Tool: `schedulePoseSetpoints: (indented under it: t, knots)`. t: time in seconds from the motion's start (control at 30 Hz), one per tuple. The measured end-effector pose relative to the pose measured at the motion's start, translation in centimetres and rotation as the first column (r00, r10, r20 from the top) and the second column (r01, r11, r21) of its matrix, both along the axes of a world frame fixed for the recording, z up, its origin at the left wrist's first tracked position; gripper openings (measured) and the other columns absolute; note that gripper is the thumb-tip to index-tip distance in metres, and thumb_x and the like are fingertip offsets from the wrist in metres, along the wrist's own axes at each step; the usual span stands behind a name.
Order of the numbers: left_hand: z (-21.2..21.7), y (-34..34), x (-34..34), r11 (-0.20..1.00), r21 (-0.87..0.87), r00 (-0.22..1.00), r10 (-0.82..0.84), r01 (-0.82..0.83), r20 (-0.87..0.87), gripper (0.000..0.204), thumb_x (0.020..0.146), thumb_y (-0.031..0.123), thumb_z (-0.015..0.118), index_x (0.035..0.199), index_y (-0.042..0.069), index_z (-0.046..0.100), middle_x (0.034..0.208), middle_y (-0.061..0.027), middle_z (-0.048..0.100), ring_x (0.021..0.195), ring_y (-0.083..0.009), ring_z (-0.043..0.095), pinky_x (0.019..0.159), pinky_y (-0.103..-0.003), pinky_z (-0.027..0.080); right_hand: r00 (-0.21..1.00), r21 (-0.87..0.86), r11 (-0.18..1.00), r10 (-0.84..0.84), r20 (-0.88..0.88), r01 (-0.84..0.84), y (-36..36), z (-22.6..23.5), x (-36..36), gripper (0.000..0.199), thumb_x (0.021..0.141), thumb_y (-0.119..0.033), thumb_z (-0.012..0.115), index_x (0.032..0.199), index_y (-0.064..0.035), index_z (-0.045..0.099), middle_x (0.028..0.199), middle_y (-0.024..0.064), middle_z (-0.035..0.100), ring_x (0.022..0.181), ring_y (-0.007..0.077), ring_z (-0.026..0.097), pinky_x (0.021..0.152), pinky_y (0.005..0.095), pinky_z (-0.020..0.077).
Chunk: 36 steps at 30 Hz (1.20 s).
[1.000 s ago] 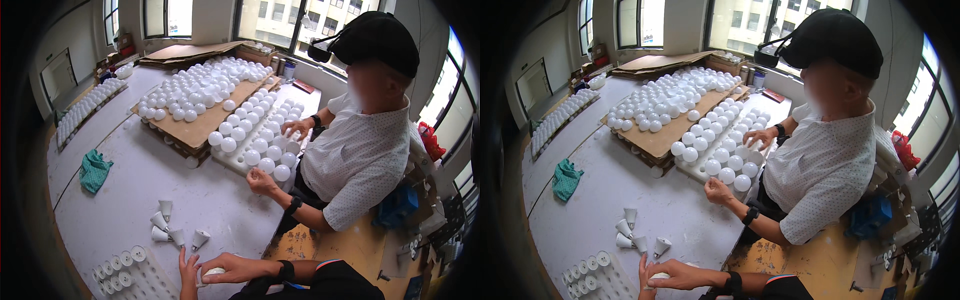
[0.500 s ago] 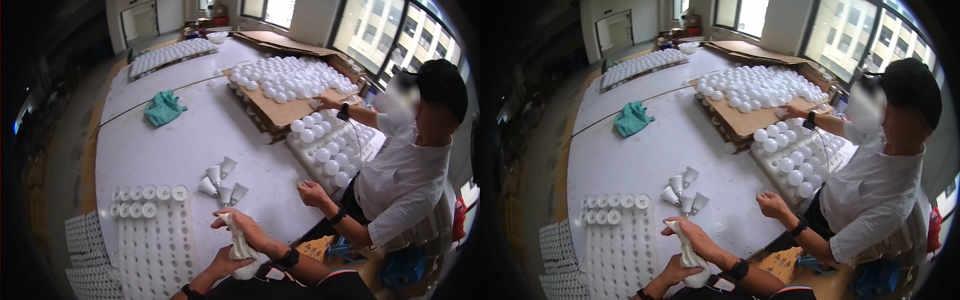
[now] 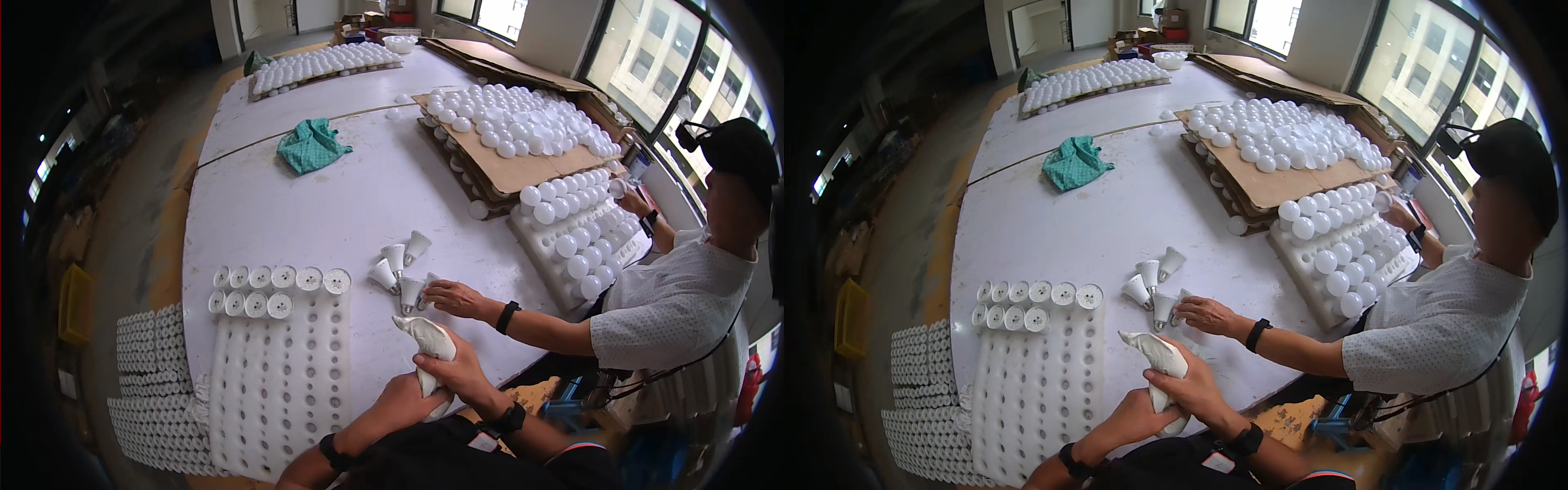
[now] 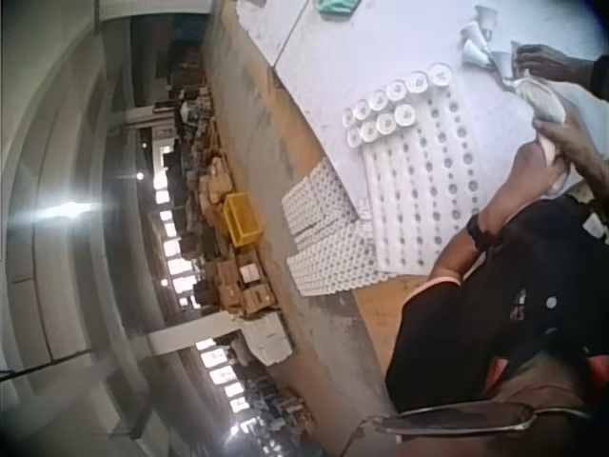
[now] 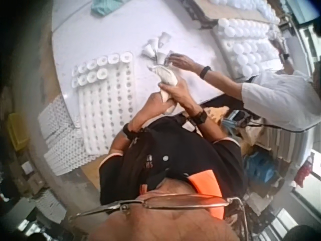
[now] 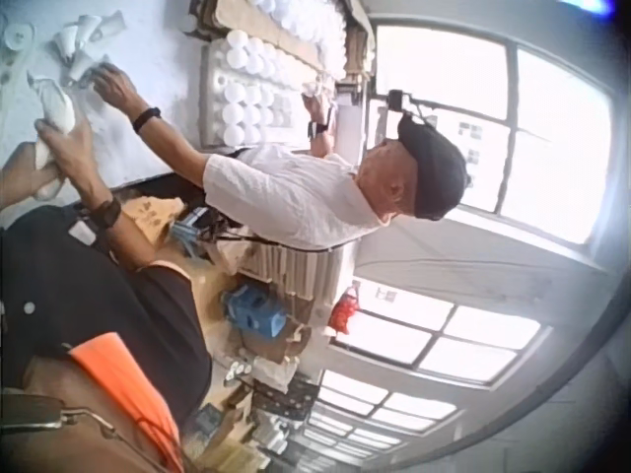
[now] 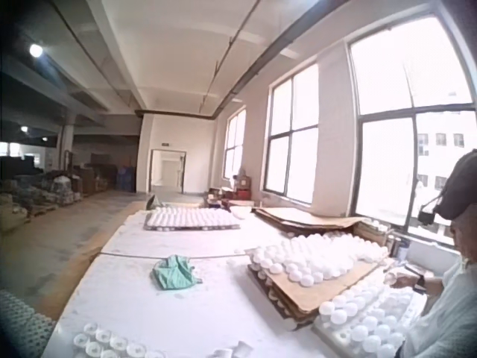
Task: Applying sealant to the base of LED light bulbs and organizing them into trays.
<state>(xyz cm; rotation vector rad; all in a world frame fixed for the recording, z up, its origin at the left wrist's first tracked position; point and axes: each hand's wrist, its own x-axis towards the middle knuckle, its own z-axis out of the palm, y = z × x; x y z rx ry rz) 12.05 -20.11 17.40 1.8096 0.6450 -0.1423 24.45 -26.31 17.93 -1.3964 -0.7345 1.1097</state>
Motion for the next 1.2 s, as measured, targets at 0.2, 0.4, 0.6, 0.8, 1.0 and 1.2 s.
schedulePoseSetpoints:
  t: [0.2,0.4,0.6,0.8,1.0,1.2]
  knots:
    - [-1.2,3.0,-3.2,0.994,0.09,0.868,0.012,-0.066,0.497,0.043,0.072,0.013,0.066,0.111,0.0,0.053,0.122,-0.0127,0.046,0.113,-0.0226,0.046,0.093,-0.034,0.039,0.977,0.164,0.986,0.015,-0.215,0.02,0.0,0.4,1.7,0.034,0.075,-0.012,0.066,0.105,-0.0025,0.054,0.087,0.002,0.058,0.077,0.0082,0.054,0.069,0.0239,0.0437]
    - [-9.6,10.1,-3.6,0.406,-0.642,0.488,0.871,-0.651,0.056,0.032,0.083,0.018,0.057,0.11,0.001,0.051,0.093,-0.007,0.055,0.085,-0.0184,0.053,0.07,-0.03,0.042,0.76,0.339,0.93,0.116,-0.64,0.144,-1.3,1.5,4.3,0.046,0.075,-0.015,0.062,0.114,-0.0054,0.041,0.105,0.0085,0.05,0.092,0.0158,0.053,0.07,0.0297,0.0493]
    - [-16.4,15.5,-1.8,0.359,-0.514,0.343,0.93,-0.779,0.131,0.04,0.074,0.006,0.057,0.113,0.001,0.048,0.092,-0.0104,0.056,0.077,-0.0208,0.052,0.065,-0.031,0.044,0.632,0.388,0.901,0.189,-0.752,0.193,-1.5,0.4,5.4,0.047,0.08,-0.04,0.062,0.109,-0.0096,0.04,0.081,-0.0007,0.045,0.06,0.0042,0.039,0.05,0.0184,0.0346]
    - [-15.2,15.3,2.4,0.339,-0.346,0.26,0.931,-0.875,0.256,0.039,0.074,0.0,0.061,0.111,0.003,0.049,0.103,-0.0112,0.057,0.075,-0.0219,0.056,0.057,-0.029,0.046,0.683,0.314,0.939,0.139,-0.717,0.138,-1.7,-1.1,7.8,0.041,0.083,-0.044,0.056,0.101,-0.0084,0.047,0.062,-0.0039,0.038,0.05,0.004,0.035,0.042,0.0182,0.0302]
    - [-17.6,18.0,2.7,0.317,-0.11,0.253,0.886,-0.942,0.389,0.034,0.073,0.001,0.065,0.104,-0.003,0.054,0.098,-0.012,0.06,0.077,-0.02,0.057,0.056,-0.03,0.047,0.542,0.225,0.95,0.076,-0.837,0.215,-0.9,-1.3,8.2,0.038,0.088,-0.035,0.05,0.106,-0.0015,0.046,0.063,0.0018,0.048,0.046,0.0059,0.042,0.039,0.0182,0.0355]
    - [-15.9,16.0,2.7,0.419,-0.089,0.361,0.857,-0.903,0.369,0.037,0.074,0.005,0.067,0.106,-0.005,0.054,0.099,-0.0131,0.06,0.077,-0.0194,0.057,0.06,-0.03,0.047,0.551,0.319,0.942,0.21,-0.807,0.108,-1.2,-3.5,7.4,0.035,0.089,-0.03,0.049,0.104,0.0018,0.045,0.071,0.0052,0.055,0.048,0.0079,0.048,0.04,0.0179,0.0412]
